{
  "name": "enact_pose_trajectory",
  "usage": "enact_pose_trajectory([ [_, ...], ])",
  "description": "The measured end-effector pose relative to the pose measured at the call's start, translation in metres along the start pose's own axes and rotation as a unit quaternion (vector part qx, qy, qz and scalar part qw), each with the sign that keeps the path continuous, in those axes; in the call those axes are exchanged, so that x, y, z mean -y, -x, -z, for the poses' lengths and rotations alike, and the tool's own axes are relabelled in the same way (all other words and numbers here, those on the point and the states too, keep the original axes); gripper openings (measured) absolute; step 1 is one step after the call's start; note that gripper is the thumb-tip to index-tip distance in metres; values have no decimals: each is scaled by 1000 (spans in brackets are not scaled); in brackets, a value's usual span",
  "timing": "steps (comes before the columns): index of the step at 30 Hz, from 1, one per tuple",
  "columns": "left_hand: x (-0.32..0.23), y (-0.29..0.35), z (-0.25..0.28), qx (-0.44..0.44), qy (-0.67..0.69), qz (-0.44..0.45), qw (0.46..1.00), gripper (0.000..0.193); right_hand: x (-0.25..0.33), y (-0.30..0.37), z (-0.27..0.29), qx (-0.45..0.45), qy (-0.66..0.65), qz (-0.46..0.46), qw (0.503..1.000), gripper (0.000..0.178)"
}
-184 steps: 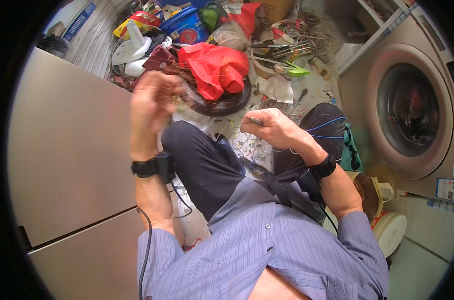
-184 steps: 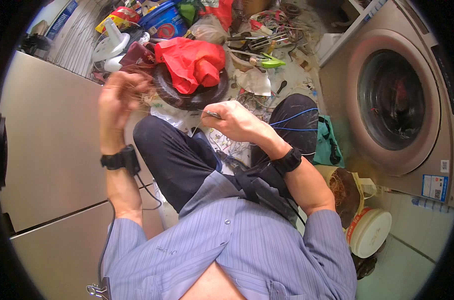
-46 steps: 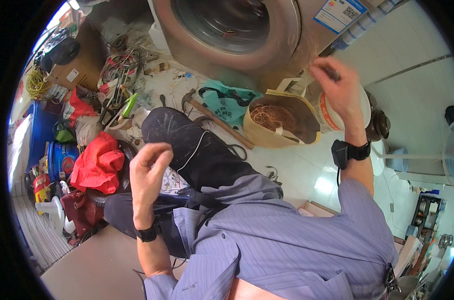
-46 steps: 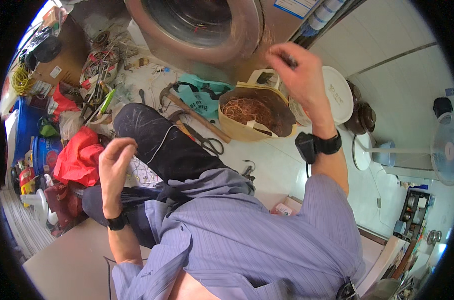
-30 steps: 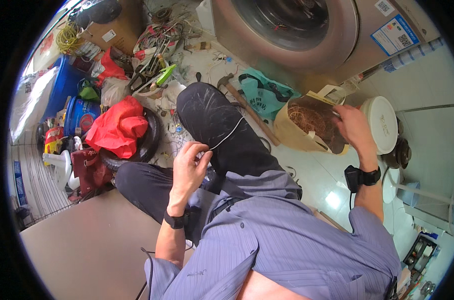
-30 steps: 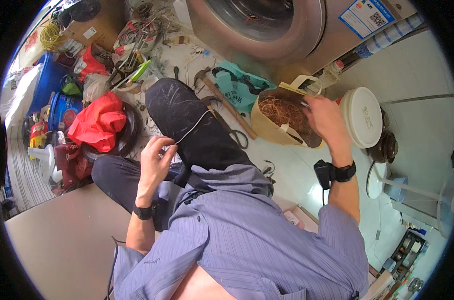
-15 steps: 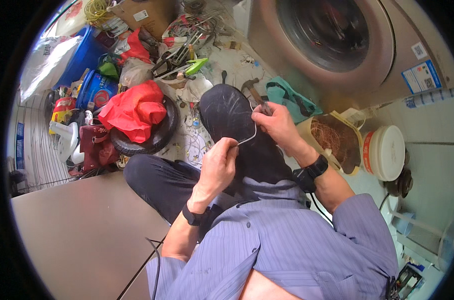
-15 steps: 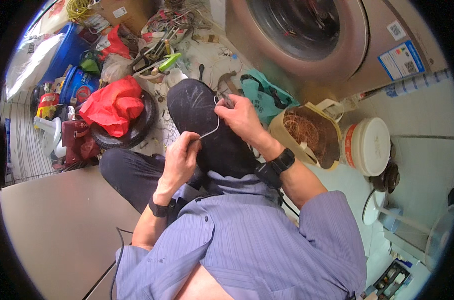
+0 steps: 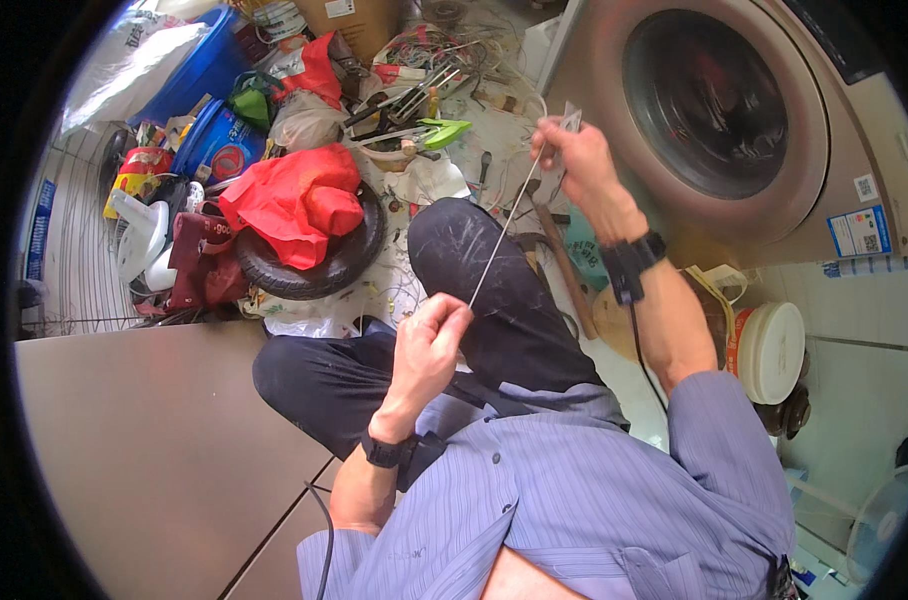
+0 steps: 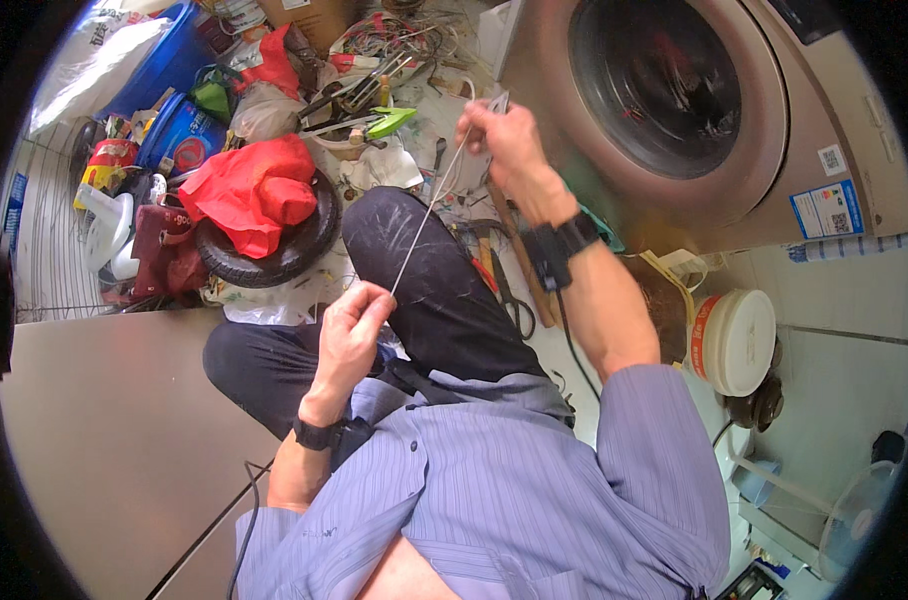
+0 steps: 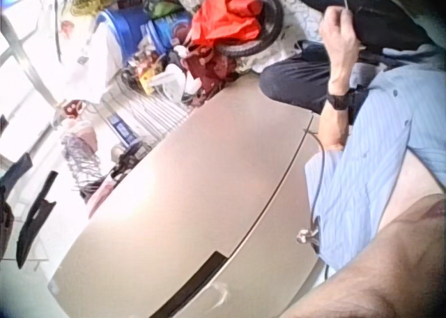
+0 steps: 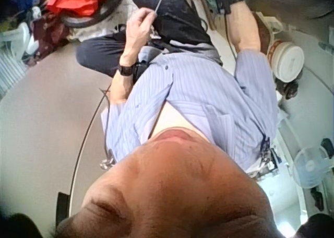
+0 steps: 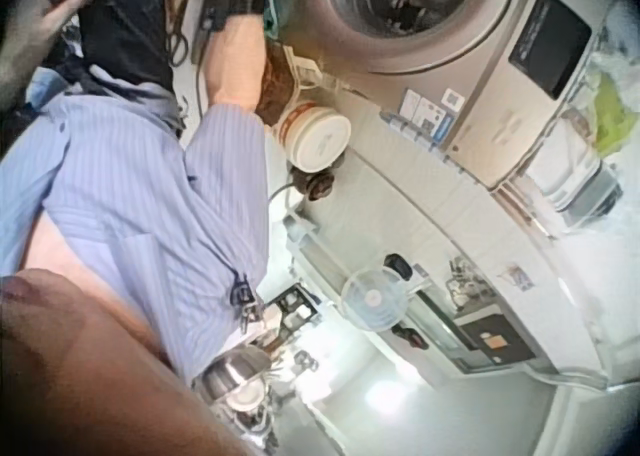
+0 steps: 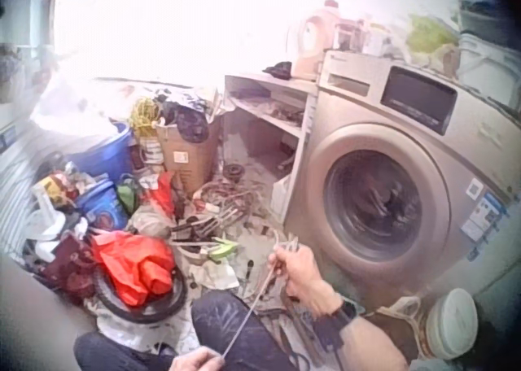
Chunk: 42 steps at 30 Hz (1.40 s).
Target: The person sits on the floor and strips the insulation from several wires using a utility knife. They twist the exposed strands together and then wrap the connections with white tape. The person handles multiple wires and a roll of tape throughout the process.
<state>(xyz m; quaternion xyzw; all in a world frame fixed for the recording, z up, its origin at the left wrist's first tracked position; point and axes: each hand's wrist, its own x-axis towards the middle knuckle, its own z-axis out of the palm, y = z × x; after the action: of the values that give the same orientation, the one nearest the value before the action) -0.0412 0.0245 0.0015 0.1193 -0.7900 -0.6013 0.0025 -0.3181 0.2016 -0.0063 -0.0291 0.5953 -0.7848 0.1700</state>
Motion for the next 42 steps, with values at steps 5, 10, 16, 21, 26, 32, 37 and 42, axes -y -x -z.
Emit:
enact_pose_trajectory([
  [5,26,25,17,24,44,85,995,18,19,-78,9,-10,142,20,990,10],
  [10,32,13,26,-38,105,97,989,19,30,-155,7,-64,185,104,975,13],
  [16,25,-31,22,-89,75,84,990,18,-8,-116,-6,-22,670,182,720,48],
  [21,22,-42,18,-63,104,139,983,19,-54,44,-29,188,479,130,847,50],
  [26,20,-46,7,-74,103,154,980,23,-63,110,-44,112,487,148,853,33],
  [32,17,-47,-8,-100,72,118,985,23,-52,134,-55,40,439,194,876,30],
  [37,17,-48,-13,-99,48,112,988,22,-53,142,-59,31,459,240,855,27],
  [42,17,-50,-20,-94,36,97,990,21,-57,143,-58,15,497,274,823,23],
])
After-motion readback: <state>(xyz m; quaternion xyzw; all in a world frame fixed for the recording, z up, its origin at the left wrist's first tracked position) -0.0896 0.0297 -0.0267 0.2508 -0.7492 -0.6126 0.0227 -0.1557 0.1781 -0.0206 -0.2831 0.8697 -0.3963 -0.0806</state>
